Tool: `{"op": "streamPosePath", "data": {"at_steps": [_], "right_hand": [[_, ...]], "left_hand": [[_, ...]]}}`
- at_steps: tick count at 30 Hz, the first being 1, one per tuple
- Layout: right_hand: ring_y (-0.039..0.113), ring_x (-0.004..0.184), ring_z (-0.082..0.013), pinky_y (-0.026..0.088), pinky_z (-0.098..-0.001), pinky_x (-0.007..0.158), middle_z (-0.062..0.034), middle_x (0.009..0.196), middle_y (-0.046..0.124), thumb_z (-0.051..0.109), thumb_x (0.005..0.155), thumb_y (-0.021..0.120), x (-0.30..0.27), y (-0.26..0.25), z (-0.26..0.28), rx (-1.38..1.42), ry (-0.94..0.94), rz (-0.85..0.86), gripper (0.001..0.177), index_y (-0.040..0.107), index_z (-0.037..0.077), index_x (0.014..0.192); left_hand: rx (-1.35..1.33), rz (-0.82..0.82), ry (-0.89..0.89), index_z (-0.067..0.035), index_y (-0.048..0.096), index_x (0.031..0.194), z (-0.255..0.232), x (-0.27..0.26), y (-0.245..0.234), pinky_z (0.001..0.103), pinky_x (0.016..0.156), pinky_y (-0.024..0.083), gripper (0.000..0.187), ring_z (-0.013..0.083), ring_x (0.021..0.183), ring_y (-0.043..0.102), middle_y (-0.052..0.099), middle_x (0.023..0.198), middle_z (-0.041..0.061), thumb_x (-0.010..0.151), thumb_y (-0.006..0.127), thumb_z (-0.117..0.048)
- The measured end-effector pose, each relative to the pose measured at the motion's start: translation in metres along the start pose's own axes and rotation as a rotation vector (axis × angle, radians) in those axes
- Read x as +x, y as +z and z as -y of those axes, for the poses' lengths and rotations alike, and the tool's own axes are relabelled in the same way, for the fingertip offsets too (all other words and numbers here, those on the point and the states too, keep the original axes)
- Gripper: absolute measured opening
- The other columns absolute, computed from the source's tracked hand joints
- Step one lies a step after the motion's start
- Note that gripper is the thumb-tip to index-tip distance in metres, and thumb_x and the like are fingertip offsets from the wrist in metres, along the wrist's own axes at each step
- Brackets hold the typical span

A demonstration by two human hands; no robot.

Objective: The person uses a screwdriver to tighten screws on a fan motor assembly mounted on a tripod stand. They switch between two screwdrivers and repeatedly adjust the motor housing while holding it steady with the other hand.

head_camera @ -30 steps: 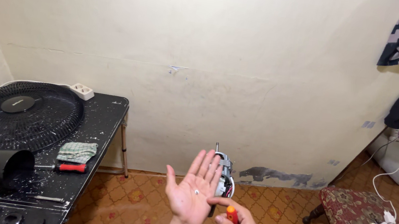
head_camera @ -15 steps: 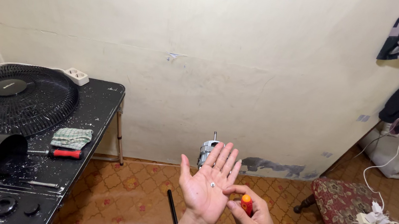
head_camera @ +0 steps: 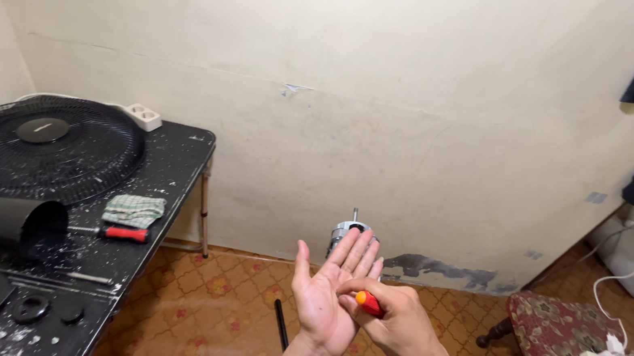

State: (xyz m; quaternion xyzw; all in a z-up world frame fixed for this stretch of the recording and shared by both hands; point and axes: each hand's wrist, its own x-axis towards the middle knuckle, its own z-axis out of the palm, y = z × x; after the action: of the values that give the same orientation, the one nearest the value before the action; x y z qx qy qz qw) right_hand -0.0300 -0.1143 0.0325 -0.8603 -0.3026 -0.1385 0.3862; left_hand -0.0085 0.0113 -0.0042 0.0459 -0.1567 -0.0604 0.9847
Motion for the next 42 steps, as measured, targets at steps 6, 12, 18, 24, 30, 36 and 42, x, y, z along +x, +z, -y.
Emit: {"op": "streamPosePath", "data": {"at_steps": [6,12,18,24,30,36,42], "right_hand": [[0.077,0.074,-0.0132,0.059,-0.0267,0.066,-0.0082,0.085,0.081,0.003,0.086,0.070,0.006,0.022,-0.012,0.190,-0.090,-0.150,0.023,0.074,0.004,0.109],[0.070,0.073,-0.0098,0.056,-0.0245,0.067,-0.0054,0.083,0.080,0.003,0.090,0.072,0.015,0.055,-0.023,0.282,-0.098,-0.135,0.016,0.076,0.003,0.105],[0.062,0.071,-0.0099,0.051,-0.0241,0.064,-0.0040,0.077,0.071,-0.003,0.087,0.067,0.031,0.088,-0.031,0.437,-0.195,0.109,0.020,0.076,0.001,0.105],[0.050,0.053,-0.0097,0.041,-0.0262,0.049,-0.0012,0.063,0.060,0.007,0.083,0.081,0.037,0.112,-0.016,0.303,-0.188,0.235,0.024,0.074,0.007,0.106],[0.045,0.050,-0.0096,0.037,-0.0271,0.048,-0.0025,0.055,0.048,0.010,0.084,0.082,0.052,0.144,0.002,0.352,-0.153,0.274,0.022,0.070,0.007,0.102],[0.050,0.056,-0.0076,0.041,-0.0251,0.050,0.0015,0.065,0.061,0.008,0.089,0.074,0.059,0.174,0.009,0.476,-0.195,0.254,0.012,0.068,0.005,0.099],[0.046,0.055,-0.0080,0.038,-0.0258,0.049,0.0008,0.061,0.056,0.007,0.091,0.073,0.059,0.189,0.000,0.479,-0.157,0.280,0.006,0.069,0.004,0.095]], "left_hand": [[0.361,-0.008,0.046,0.009,0.051,0.148,-0.010,-0.011,-0.029,0.033,0.095,0.043,0.062,0.0193,0.108,0.055,0.060,0.133,0.017,0.110,0.052,-0.039],[0.701,-0.068,0.084,0.001,0.074,0.117,-0.057,-0.038,-0.057,0.023,0.077,0.050,0.029,0.0069,0.083,0.062,0.073,0.096,0.003,0.099,0.072,-0.021],[1.039,-0.040,-0.027,0.000,0.077,0.105,-0.132,-0.056,-0.064,0.025,0.080,0.054,0.021,0.0085,0.085,0.067,0.076,0.093,0.004,0.091,0.078,-0.016],[1.211,0.012,-0.239,0.001,0.076,0.097,-0.185,-0.077,-0.057,0.026,0.082,0.057,0.015,0.0105,0.085,0.070,0.076,0.091,0.005,0.088,0.081,-0.010],[1.339,-0.012,-0.145,0.000,0.076,0.097,-0.221,-0.106,-0.044,0.023,0.079,0.056,0.013,0.0070,0.085,0.069,0.076,0.091,0.003,0.088,0.080,-0.010],[1.506,-0.249,0.117,0.000,0.075,0.099,-0.274,-0.135,-0.062,0.024,0.072,0.055,0.017,0.0075,0.080,0.067,0.076,0.089,0.003,0.089,0.080,-0.013],[1.790,-0.544,0.424,-0.007,0.080,0.103,-0.351,-0.177,-0.125,0.026,0.080,0.059,0.019,0.0110,0.088,0.074,0.082,0.096,0.004,0.089,0.074,-0.019]]}}
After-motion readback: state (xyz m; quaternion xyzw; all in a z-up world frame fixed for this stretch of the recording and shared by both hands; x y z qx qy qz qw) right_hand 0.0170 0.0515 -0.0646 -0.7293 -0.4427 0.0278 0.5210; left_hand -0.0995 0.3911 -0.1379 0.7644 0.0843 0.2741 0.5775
